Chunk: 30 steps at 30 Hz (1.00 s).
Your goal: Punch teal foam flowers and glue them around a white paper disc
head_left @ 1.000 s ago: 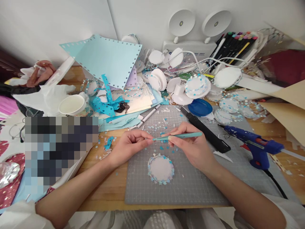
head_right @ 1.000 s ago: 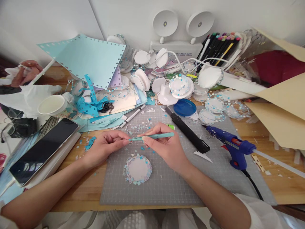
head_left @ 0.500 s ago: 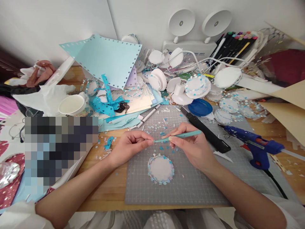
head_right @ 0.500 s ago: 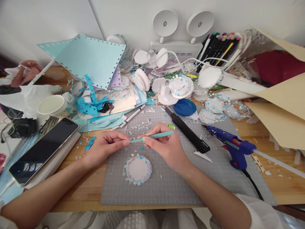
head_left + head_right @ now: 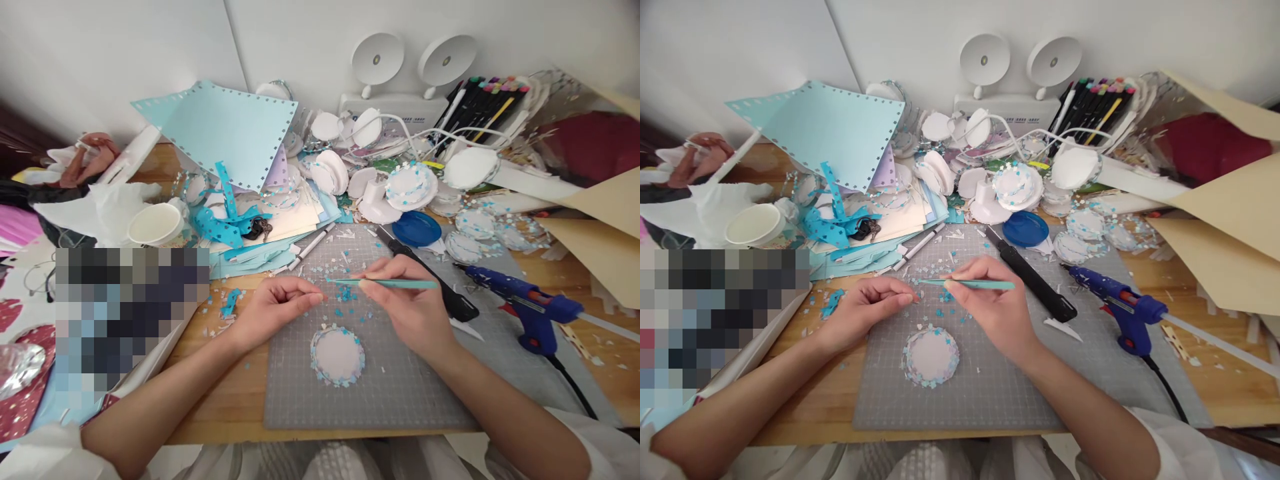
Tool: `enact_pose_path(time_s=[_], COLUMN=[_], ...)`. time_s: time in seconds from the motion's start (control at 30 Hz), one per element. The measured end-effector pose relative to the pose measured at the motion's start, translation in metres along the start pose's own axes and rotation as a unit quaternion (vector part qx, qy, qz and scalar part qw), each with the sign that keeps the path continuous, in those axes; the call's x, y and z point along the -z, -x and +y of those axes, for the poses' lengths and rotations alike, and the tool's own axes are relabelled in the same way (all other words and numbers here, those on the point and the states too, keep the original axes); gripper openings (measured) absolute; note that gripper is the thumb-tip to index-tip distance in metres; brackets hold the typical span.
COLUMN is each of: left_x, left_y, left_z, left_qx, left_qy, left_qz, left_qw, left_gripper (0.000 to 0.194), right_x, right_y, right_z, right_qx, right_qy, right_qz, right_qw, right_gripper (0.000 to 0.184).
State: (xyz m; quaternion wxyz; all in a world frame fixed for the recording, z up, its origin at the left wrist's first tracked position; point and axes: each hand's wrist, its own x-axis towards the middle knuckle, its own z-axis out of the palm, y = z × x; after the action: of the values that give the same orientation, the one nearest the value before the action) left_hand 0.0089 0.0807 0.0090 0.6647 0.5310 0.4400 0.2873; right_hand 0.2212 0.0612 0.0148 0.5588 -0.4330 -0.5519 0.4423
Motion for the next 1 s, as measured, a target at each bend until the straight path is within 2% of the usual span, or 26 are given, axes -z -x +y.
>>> enact_pose_path(time_s=[0.07, 0.1, 0.17, 0.23, 0.33, 0.4, 0.47, 0.57, 0.63, 0.73, 0.77, 0.83, 0.9, 1.0], left_x=[0.0, 0.0, -0.001, -0.001, -0.002, -0.004, -0.005, -0.005, -0.005, -0.005, -0.004, -0.005, -0.005, -0.005], left_y=[0.001, 0.001, 0.003, 0.003, 0.005, 0.007, 0.009, 0.012, 0.013, 0.013, 0.013, 0.013, 0.011, 0.009], left_z=[0.002, 0.002, 0.002, 0.0, -0.003, -0.005, -0.005, -0.006, -0.007, -0.008, -0.008, -0.009, -0.01, -0.01], left_qx=[-0.006, -0.013, -0.028, -0.037, -0.035, -0.03, -0.034, -0.05, -0.054, -0.053, -0.053, -0.052, -0.048, -0.042], left_qy=[0.0, -0.002, -0.002, 0.015, 0.045, 0.07, 0.103, 0.13, 0.124, 0.12, 0.121, 0.124, 0.127, 0.136], left_qz=[-0.012, -0.017, -0.022, -0.026, -0.044, -0.057, -0.068, -0.076, -0.07, -0.062, -0.064, -0.067, -0.064, -0.045], left_qw=[1.0, 1.0, 0.999, 0.999, 0.997, 0.995, 0.992, 0.987, 0.988, 0.989, 0.989, 0.989, 0.989, 0.989], left_gripper=[0.033, 0.035, 0.04, 0.043, 0.045, 0.047, 0.05, 0.048, 0.04, 0.035, 0.034, 0.034, 0.034, 0.034], right_x=[-0.002, -0.004, -0.011, -0.02, -0.035, -0.04, -0.041, -0.033, -0.022, -0.007, -0.003, 0.002, 0.001, -0.004], right_y=[0.002, 0.003, 0.007, 0.011, 0.016, 0.018, 0.02, 0.028, 0.035, 0.048, 0.052, 0.059, 0.064, 0.067], right_z=[-0.006, -0.009, -0.014, -0.014, -0.012, -0.013, -0.017, -0.026, -0.029, -0.025, -0.022, -0.014, -0.007, -0.002], right_qx=[0.105, 0.165, 0.286, 0.373, 0.442, 0.46, 0.45, 0.38, 0.303, 0.145, 0.097, 0.039, 0.03, 0.03], right_qy=[0.089, 0.138, 0.243, 0.347, 0.445, 0.468, 0.467, 0.442, 0.424, 0.413, 0.418, 0.438, 0.444, 0.412], right_qz=[-0.015, -0.03, -0.066, -0.087, -0.095, -0.094, -0.108, -0.141, -0.127, -0.075, -0.069, -0.081, -0.1, -0.11], right_qw=[0.99, 0.976, 0.925, 0.856, 0.773, 0.749, 0.753, 0.8, 0.844, 0.896, 0.901, 0.895, 0.89, 0.904], right_gripper=[0.015, 0.019, 0.024, 0.022, 0.023, 0.026, 0.022, 0.021, 0.022, 0.005, 0.005, 0.016, 0.022, 0.026])
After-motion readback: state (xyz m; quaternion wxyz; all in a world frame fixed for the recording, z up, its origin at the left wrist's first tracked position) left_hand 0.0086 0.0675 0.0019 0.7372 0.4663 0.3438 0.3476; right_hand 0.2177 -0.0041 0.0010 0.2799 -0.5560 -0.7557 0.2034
